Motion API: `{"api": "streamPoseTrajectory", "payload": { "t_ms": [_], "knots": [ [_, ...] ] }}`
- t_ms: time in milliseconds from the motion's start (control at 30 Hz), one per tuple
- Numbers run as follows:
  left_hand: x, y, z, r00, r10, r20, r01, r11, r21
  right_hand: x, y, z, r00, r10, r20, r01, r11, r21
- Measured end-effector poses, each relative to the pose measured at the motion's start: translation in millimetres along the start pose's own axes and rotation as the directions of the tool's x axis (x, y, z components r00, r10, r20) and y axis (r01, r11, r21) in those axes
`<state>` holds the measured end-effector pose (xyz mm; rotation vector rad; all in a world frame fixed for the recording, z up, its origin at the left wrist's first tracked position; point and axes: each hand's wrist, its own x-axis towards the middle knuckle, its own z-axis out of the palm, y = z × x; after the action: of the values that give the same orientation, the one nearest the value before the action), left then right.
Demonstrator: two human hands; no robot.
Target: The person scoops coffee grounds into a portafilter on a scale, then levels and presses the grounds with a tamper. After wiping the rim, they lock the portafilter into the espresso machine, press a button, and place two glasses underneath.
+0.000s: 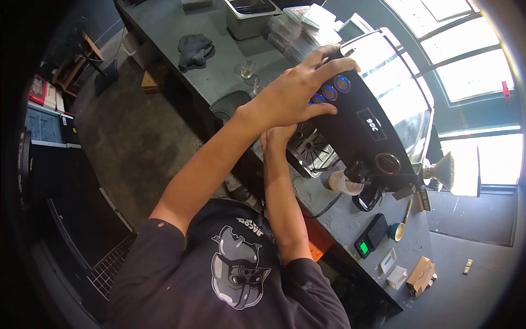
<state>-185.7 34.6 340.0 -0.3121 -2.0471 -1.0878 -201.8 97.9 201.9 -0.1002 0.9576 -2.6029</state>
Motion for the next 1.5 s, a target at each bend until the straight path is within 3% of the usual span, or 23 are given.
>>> {"api": "streamPoseTrajectory", "payload": {
  "t_ms": [100,167,267,400,500,633,667,767,800,900,933,1033,1067,1167,1300,1500],
  "knots": [
    [0,0,-1,1.0,0.0,-0.012,0.0,1.0,0.021,-23,-5,-17,0.991,-0.1,0.086,0.123,0.936,-0.33],
    [0,-1,-1,1.0,-0.002,0.005,0.002,1.0,0.011,-55,-32,-20,0.993,-0.099,-0.067,0.071,0.939,-0.336],
    [2,-3,-4,1.0,0.02,0.001,-0.02,1.0,0.014,-83,-91,-67,0.982,0.143,0.126,-0.105,0.957,-0.269],
    [2,0,-5,0.999,0.022,0.027,-0.024,0.995,0.1,-86,-99,-52,0.983,0.177,-0.037,-0.18,0.931,-0.317],
    [2,7,-4,0.997,-0.035,0.065,0.036,0.999,-0.015,-107,-93,-7,0.976,0.05,-0.213,-0.16,0.826,-0.541],
    [1,6,34,0.983,-0.035,-0.179,0.062,0.987,0.146,-98,-104,-42,0.967,0.234,-0.102,-0.247,0.758,-0.604],
    [5,-10,41,0.966,0.086,-0.246,-0.058,0.991,0.121,-96,-113,-42,0.963,0.267,-0.032,-0.221,0.719,-0.659],
    [11,-33,41,0.944,0.227,-0.239,-0.191,0.968,0.165,-94,-138,-41,0.933,0.359,0.005,-0.248,0.654,-0.715],
    [10,-33,36,0.963,0.188,-0.193,-0.162,0.977,0.141,-94,-138,-41,0.931,0.364,0.002,-0.261,0.672,-0.693],
    [18,-24,31,0.931,0.294,-0.216,-0.252,0.946,0.203,-94,-132,-48,0.936,0.352,-0.021,-0.264,0.661,-0.702],
    [21,-17,28,0.9,0.361,-0.243,-0.283,0.909,0.306,-94,-128,-52,0.948,0.317,-0.003,-0.214,0.631,-0.746],
    [28,1,36,0.813,0.468,-0.345,-0.353,0.869,0.346,-102,-119,-47,0.998,0.065,-0.011,-0.043,0.512,-0.858],
    [35,13,41,0.765,0.528,-0.37,-0.388,0.835,0.39,-102,-117,-39,1.0,-0.007,-0.025,-0.016,0.602,-0.798],
    [55,21,46,0.848,0.526,-0.068,-0.438,0.767,0.469,-96,-125,-33,0.976,0.163,-0.144,-0.212,0.568,-0.795],
    [56,12,46,0.794,0.596,-0.12,-0.491,0.744,0.452,-91,-121,-50,0.982,0.188,-0.034,-0.144,0.611,-0.779],
    [55,13,33,0.83,0.558,-0.006,-0.508,0.758,0.409,-87,-124,-60,0.955,0.292,-0.047,-0.221,0.601,-0.768]
  ]
}}
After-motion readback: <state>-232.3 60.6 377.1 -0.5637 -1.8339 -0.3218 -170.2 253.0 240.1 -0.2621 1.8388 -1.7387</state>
